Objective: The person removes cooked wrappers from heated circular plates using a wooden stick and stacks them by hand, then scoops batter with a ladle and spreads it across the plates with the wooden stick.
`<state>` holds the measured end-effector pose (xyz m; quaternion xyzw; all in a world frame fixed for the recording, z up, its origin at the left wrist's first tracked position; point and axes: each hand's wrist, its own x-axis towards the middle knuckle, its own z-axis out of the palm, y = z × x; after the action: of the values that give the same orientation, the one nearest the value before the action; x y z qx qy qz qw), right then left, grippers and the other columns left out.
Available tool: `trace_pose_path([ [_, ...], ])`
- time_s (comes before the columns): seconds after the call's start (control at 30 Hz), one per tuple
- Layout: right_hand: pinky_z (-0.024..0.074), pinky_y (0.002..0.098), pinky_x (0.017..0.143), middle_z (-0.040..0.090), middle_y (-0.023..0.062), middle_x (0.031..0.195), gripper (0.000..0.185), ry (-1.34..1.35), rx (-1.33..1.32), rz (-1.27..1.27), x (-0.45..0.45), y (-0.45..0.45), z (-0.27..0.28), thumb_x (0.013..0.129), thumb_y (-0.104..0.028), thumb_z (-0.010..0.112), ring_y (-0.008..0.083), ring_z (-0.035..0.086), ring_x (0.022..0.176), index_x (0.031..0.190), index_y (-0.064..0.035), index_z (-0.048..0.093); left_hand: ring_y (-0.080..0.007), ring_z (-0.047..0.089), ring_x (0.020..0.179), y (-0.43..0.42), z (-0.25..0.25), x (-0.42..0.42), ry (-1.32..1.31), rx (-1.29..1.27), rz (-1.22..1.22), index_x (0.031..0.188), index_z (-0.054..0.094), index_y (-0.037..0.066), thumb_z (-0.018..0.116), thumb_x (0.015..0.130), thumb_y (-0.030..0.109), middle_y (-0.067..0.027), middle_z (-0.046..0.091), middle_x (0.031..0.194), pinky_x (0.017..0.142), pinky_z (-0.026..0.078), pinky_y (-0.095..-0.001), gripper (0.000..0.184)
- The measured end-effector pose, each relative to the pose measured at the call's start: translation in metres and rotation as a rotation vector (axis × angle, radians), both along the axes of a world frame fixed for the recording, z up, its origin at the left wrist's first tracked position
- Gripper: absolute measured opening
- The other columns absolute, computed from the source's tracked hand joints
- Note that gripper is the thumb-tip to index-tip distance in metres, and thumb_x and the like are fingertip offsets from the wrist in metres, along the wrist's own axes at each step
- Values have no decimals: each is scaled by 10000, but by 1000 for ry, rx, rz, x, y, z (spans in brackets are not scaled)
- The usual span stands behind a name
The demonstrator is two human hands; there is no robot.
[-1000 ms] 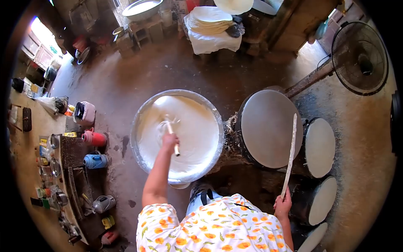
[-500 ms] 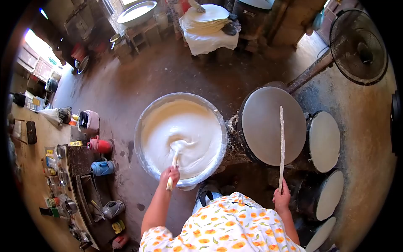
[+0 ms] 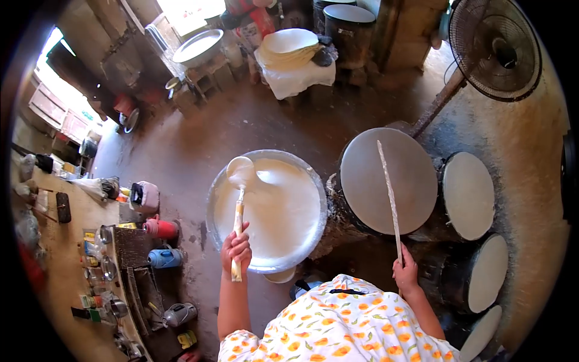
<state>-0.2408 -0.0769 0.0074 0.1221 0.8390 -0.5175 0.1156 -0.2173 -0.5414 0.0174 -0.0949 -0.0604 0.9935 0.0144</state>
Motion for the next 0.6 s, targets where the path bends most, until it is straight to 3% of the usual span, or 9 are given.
trace_pose_path([
  [0.2,448,243,457,499,5,610,568,70,-131,183,-28,-5,-16,812,23,474,82,476,472,1355,-143,455,-67,433,463,18,107,54,60,-169,76,1352,271,-77,345,982,152,-38,420,709,374,411,-235,442],
  [0.27,450,243,460,500,5,610,572,82,-151,219,-36,-7,-22,810,25,476,83,474,474,1357,-140,452,-60,403,432,16,156,63,43,-651,119,1354,289,-59,375,982,154,-30,410,689,345,394,-236,438],
  [0.33,452,242,457,507,10,617,579,129,-141,285,-44,-11,-18,806,26,480,83,472,470,1360,-139,449,-57,368,404,24,196,68,-13,-897,177,1357,309,-35,397,980,158,-24,404,663,337,386,-234,433],
  [0.43,467,261,522,537,39,673,559,159,-128,335,-52,-11,-20,793,33,492,102,517,550,1331,-118,481,-59,366,409,30,189,72,-64,-1002,201,1329,343,-23,402,976,150,-18,393,651,338,379,-233,398],
  [0.5,472,271,552,560,51,706,552,217,-93,362,-53,-10,-30,786,38,496,109,533,589,1317,-109,495,-63,366,415,32,154,72,-280,-964,173,1270,391,-12,401,970,140,-11,378,642,341,369,-230,336],
  [0.6,474,309,592,575,83,757,563,404,-71,424,-53,-10,-26,752,47,521,170,559,637,1288,-125,525,-72,370,419,25,93,69,-449,-502,75,1140,436,-25,380,959,121,-9,384,640,337,351,-232,239],
])
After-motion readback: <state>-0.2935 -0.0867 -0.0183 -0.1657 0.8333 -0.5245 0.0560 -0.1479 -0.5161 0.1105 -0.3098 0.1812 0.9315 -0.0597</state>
